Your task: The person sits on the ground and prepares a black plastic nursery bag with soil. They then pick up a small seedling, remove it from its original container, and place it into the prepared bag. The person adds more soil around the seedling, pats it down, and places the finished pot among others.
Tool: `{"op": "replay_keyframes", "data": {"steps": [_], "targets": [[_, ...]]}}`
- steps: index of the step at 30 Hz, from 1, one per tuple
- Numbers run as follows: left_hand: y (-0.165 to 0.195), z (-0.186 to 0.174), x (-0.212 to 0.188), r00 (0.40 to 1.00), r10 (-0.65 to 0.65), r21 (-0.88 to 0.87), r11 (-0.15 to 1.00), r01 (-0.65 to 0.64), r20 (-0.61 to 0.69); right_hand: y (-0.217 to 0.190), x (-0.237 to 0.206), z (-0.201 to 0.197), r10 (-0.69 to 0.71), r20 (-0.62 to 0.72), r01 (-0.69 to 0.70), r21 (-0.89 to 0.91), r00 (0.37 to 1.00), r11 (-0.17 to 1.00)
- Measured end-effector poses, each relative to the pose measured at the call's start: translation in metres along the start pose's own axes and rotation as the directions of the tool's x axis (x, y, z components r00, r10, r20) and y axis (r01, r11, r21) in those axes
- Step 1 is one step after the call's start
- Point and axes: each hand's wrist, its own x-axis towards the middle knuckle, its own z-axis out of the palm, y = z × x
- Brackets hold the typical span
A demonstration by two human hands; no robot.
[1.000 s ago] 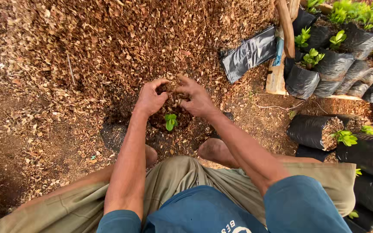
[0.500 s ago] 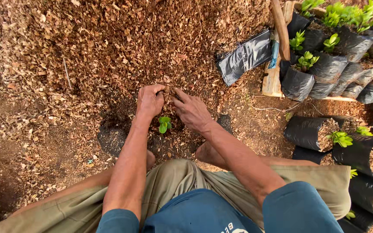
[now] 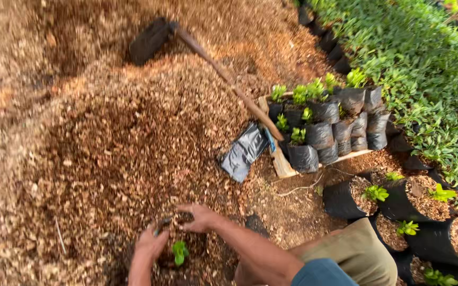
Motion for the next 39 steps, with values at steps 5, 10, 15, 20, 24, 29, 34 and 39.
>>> {"op": "replay_keyframes", "data": {"steps": [5,10,15,20,24,29,34,39], "targets": [[-0.02,-0.001,-0.009,0.978,0.104,-0.661,0.75,0.042,0.181,0.024,0.003,0.017,0.119,0.009,-0.116,0.292,0.993,0.949],[-0.022,0.009,-0.014,0.991,0.059,-0.016,0.998,-0.062,-0.121,0.037,0.007,0.011,0.188,0.119,-0.215,0.297,0.975,0.93],[-0.016,0.018,-0.014,0.998,-0.012,-0.073,0.997,0.008,-0.058,0.038,0.018,0.019,0.097,0.1,-0.13,0.416,0.99,0.9],[-0.022,0.01,-0.016,0.996,0.065,-0.151,0.986,-0.073,-0.057,0.061,0.01,0.032,0.166,0.239,-0.282,0.622,0.957,0.731],[-0.022,0.011,-0.023,0.979,0.097,0.054,0.995,-0.089,-0.177,0.064,0.014,0.02,0.201,0.333,-0.368,0.581,0.921,0.726],[-0.008,0.013,-0.027,0.993,0.001,-0.057,0.998,-0.007,-0.115,0.046,0.018,0.021,0.022,0.112,-0.065,0.397,0.993,0.916],[-0.016,0.011,-0.026,0.996,0.054,-0.251,0.965,-0.07,-0.071,0.057,-0.001,0.017,0.078,0.402,-0.332,0.616,0.912,0.714],[-0.035,0.021,-0.024,0.945,0.17,0.048,0.985,-0.163,-0.278,0.054,0.003,0.009,0.137,0.337,-0.291,0.464,0.931,0.837]]}}
